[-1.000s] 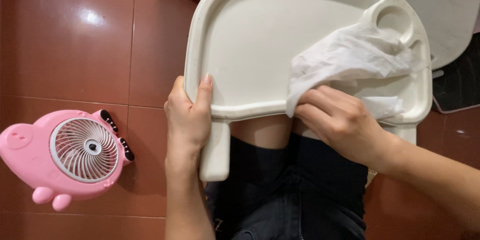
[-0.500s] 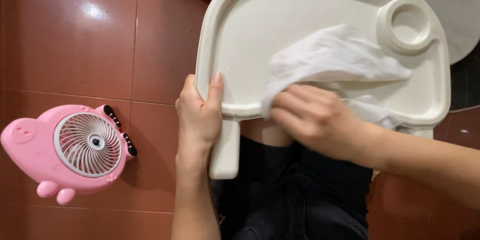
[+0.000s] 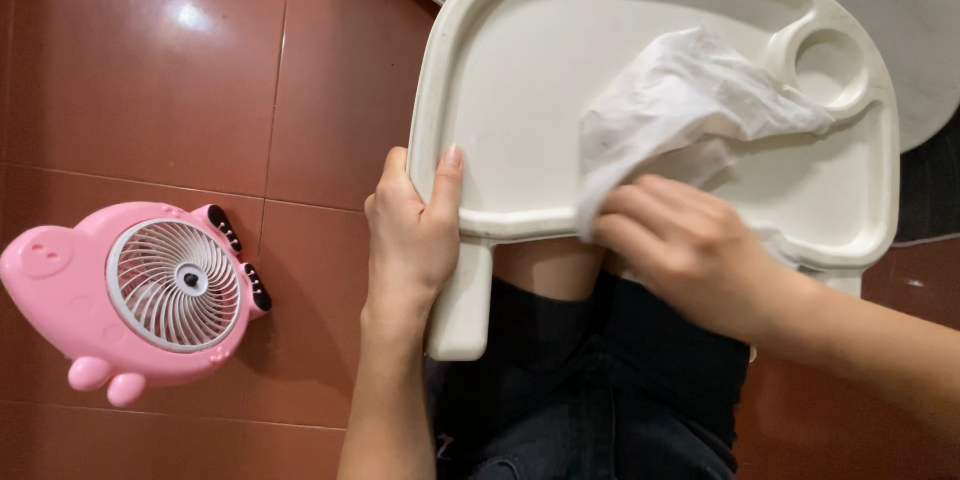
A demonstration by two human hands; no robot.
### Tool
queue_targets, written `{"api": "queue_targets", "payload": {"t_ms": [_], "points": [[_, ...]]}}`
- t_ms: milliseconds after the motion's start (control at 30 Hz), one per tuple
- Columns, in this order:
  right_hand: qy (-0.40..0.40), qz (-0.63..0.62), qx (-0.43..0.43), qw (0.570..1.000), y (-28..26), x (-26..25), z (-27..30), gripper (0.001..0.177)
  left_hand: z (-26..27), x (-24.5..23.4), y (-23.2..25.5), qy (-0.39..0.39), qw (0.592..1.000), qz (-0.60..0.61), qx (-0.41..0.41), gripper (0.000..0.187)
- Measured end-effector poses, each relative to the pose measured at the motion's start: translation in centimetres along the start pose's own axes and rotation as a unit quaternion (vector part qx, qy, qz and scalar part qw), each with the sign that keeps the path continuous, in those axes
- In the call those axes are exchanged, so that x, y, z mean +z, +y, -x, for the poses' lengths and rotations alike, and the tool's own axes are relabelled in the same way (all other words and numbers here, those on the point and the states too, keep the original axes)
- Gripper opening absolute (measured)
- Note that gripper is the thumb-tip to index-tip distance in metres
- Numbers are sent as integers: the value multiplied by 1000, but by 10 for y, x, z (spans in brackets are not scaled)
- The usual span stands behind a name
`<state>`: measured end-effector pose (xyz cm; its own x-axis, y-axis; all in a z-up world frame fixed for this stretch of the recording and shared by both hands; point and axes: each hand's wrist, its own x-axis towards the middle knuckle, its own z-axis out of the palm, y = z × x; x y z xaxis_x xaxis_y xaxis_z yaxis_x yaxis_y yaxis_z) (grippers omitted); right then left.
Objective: The person sits on the floor and wipes a white plastic high chair tray with a white cloth. They clean the tray's surface, edges, and cup holder, then flip it to wipe the underside and legs.
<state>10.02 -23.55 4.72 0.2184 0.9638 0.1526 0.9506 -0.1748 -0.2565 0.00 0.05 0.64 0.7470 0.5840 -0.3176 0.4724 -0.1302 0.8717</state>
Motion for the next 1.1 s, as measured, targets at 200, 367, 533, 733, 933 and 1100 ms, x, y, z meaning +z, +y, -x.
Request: {"api": "queue_targets", "payload": {"t_ms": [200,367,533,733,933,1100], "points": [[1,-11,11,1000,-4,-9,-5,20,8,-4,1,13,1000,14,3,41],[12,3,38,999,-15,-16,-6,20,11,-4,-2,20,1000,-4,2,41],[28,-31,-5,999,-10,2,-8,24,7,-7,-1,7,1000,3,-14,41],[-12,8,76,997,-8,-22,0,14,10,-3,-3,15,1000,-1,-12,42],[77,-49,-26,995,-30,19,-36,17,7,2,-2,17,1000,-2,-5,40],[147,-246,116,951,-6,17,-44,10,2,-1,-4,28,1000,-13,-1,42]]}}
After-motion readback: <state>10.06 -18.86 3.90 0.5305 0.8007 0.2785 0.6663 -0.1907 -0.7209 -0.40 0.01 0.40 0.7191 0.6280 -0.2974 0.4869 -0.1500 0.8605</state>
